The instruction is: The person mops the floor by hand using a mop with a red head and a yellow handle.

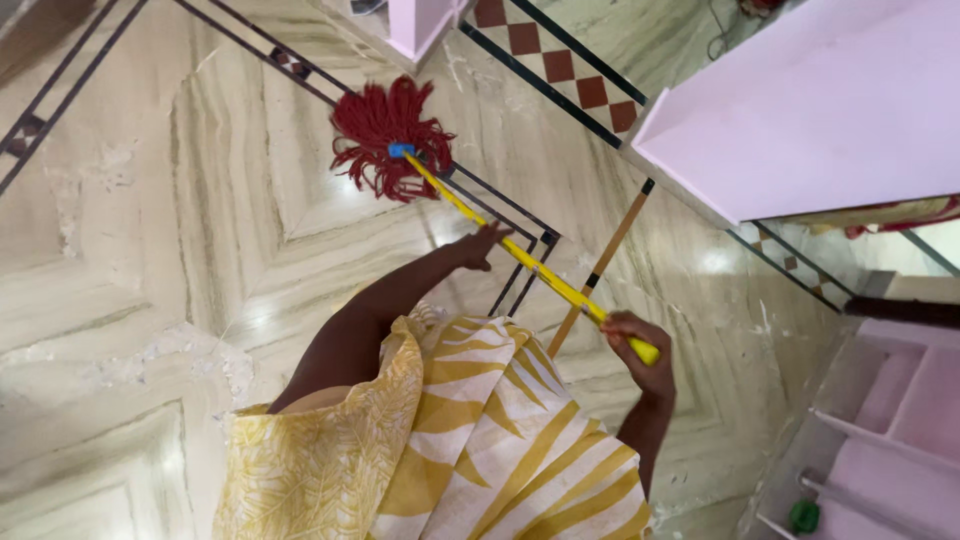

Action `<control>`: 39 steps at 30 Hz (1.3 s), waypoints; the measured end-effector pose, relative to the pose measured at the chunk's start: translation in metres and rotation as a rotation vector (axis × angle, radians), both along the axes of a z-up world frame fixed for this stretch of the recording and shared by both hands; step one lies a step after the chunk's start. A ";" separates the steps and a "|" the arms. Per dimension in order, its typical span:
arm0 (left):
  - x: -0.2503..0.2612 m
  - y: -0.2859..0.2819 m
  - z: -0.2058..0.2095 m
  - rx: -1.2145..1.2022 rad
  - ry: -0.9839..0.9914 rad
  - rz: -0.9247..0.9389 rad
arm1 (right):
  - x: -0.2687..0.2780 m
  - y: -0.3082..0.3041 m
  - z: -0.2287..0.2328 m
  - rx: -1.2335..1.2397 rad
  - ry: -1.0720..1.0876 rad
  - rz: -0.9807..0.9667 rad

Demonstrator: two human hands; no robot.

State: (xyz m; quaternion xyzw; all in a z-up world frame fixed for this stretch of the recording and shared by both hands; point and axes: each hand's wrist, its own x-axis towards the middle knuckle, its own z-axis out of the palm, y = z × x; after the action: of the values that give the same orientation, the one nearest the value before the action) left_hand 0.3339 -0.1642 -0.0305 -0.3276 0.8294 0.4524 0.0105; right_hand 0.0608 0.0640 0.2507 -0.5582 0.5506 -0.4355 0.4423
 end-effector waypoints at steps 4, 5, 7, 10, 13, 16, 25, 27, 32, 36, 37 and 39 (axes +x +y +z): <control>-0.077 0.072 0.005 0.140 0.145 -0.404 | -0.009 0.104 0.065 -0.084 -0.045 -0.098; -0.094 0.089 0.008 0.174 0.201 -0.505 | -0.005 0.127 0.082 -0.073 0.037 -0.118; -0.134 0.125 0.015 0.248 0.248 -0.603 | 0.008 0.159 0.110 -0.052 0.119 -0.163; -0.169 0.156 0.022 0.245 0.395 -0.838 | 0.025 0.176 0.125 -0.039 0.121 -0.104; -0.186 0.166 0.026 0.274 0.478 -0.849 | 0.035 0.164 0.116 0.020 0.130 0.056; -0.198 0.169 0.033 0.220 0.264 -0.771 | 0.051 0.144 0.104 0.159 0.156 -0.072; -0.176 0.140 0.037 -0.071 0.147 -0.684 | 0.033 0.109 0.112 -0.024 0.070 0.239; -0.158 0.126 0.036 -0.060 0.098 -0.639 | 0.026 0.098 0.116 -0.106 -0.051 0.342; -0.109 0.071 0.030 0.058 0.029 -0.484 | 0.020 0.057 0.100 -0.348 -0.254 0.335; -0.056 0.022 0.029 0.045 -0.025 -0.200 | 0.002 -0.024 0.064 -0.484 -0.492 0.415; -0.035 0.005 0.026 0.004 -0.069 -0.114 | 0.006 -0.045 0.054 -0.463 -0.487 0.395; 0.017 -0.020 0.019 -0.169 -0.129 0.074 | 0.033 -0.086 0.035 -0.446 -0.422 0.320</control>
State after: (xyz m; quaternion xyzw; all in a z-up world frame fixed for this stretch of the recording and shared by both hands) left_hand 0.3506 -0.1844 -0.0117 -0.3860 0.8497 0.3588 0.0195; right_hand 0.0937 -0.0222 0.2856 -0.6181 0.2436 -0.5760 0.4762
